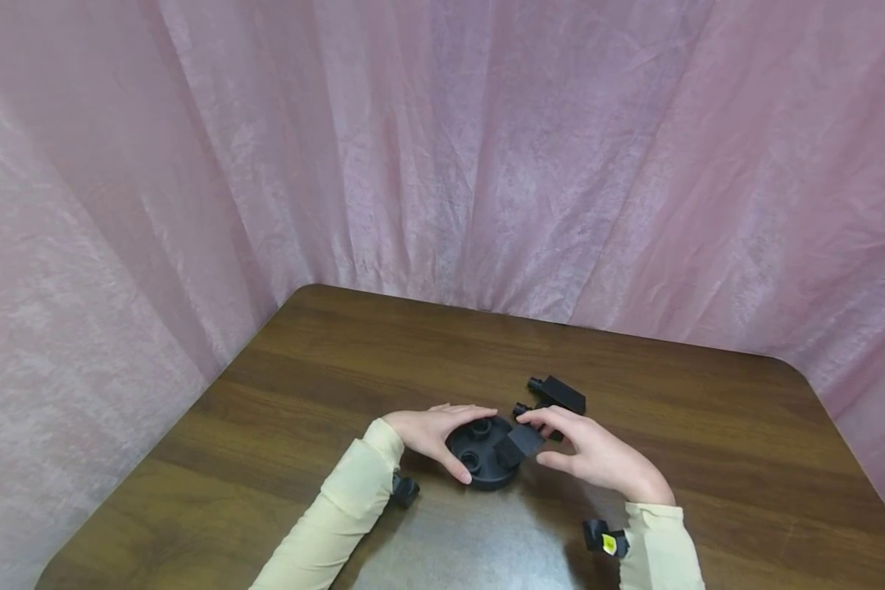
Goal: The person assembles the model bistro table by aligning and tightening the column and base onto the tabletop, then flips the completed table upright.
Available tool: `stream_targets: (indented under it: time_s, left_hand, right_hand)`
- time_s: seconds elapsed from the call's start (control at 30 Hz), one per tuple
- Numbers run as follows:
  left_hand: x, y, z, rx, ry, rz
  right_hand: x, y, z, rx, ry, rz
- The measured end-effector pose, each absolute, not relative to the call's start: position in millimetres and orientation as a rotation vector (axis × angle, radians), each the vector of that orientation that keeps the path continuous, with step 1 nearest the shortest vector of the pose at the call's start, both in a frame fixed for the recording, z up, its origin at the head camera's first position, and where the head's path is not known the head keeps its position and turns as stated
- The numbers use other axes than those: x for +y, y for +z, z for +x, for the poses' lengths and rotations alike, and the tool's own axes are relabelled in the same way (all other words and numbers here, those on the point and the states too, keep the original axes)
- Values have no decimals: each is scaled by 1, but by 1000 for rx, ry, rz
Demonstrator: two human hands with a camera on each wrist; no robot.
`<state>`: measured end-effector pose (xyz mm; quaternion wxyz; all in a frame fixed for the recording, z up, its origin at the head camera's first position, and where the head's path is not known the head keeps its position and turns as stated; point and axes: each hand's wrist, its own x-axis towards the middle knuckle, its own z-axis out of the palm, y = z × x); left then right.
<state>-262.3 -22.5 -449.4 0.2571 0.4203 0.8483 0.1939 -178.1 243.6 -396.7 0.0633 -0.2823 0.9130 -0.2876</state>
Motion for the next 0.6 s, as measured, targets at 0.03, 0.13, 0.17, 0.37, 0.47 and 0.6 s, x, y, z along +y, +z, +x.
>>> stream_targets:
  time_s: [0.03,0.13,0.17,0.37,0.47,0.6]
  left_hand:
    - [-22,-450,-262,2301,525,1141]
    - [-22,-450,-263,2300,527,1142]
    - [-22,-450,-263,2301,526,1143]
    - [-23,-450,-263,2295,532,1143]
    - [-23,-448,-262,2294,528,1145]
    - [-23,-447,-262,2294,524,1143]
  right_hand:
    - [244,-397,-178,2758,-869,-853]
    - [244,-397,-179,2758,-863,-850]
    - [244,-397,-179,2756,-863,-847]
    - [243,-397,-179,2741,-871,-827]
    - [243,-397,-179,2750,-866,-827]
    - [243,-398,-178,2763,-877,-879]
